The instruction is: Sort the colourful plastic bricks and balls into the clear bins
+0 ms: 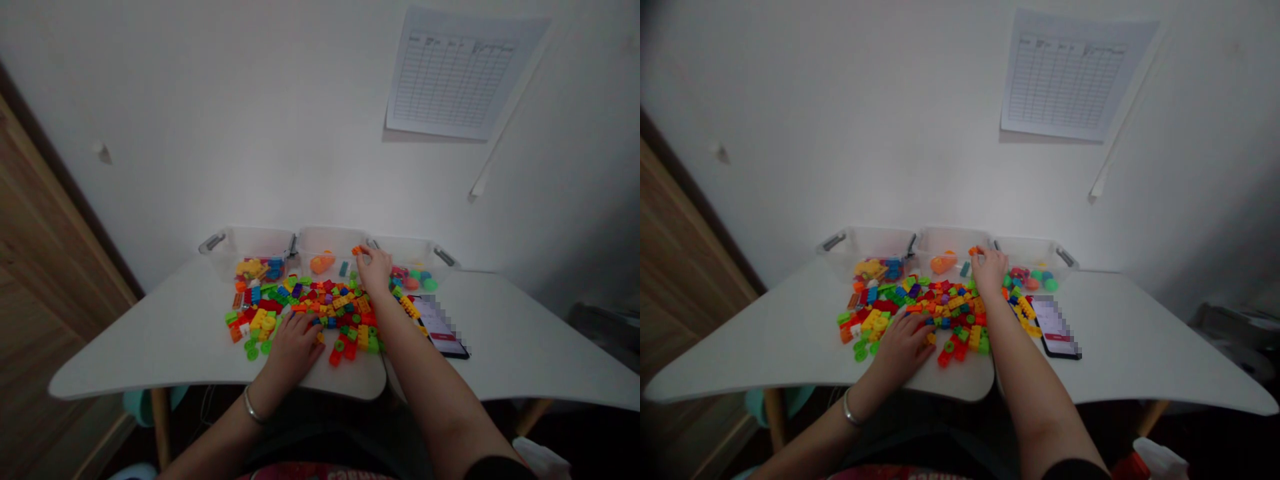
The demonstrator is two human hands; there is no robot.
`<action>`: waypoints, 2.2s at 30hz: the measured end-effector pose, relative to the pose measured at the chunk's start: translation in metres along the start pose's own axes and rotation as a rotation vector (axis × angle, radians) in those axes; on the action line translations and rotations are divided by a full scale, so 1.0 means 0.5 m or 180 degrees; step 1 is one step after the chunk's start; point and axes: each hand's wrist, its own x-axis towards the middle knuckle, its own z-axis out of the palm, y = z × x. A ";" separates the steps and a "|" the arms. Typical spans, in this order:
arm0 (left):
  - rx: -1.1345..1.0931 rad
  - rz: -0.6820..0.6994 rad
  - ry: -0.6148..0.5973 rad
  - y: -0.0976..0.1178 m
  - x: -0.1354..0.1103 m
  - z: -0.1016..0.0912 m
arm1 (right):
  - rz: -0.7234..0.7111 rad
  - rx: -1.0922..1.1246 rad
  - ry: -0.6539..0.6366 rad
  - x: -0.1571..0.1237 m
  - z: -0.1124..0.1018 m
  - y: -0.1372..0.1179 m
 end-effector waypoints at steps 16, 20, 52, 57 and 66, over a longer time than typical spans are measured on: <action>0.0003 0.0304 0.0219 -0.006 0.001 0.007 | -0.0801 -0.0024 -0.0479 -0.033 -0.036 -0.008; 0.0076 0.0277 0.0222 0.000 0.006 0.000 | -0.1174 0.0189 -0.0642 -0.098 -0.073 -0.062; -0.0045 0.0014 0.0547 -0.004 0.004 0.001 | -0.0878 0.0290 -0.2120 -0.266 -0.113 -0.089; -0.0007 0.0011 0.0736 -0.003 0.003 0.007 | -0.0847 0.0292 -0.2032 -0.264 -0.111 -0.086; 0.0036 -0.0176 0.0315 0.006 0.006 -0.006 | -0.0712 0.0417 -0.1609 -0.237 -0.115 -0.055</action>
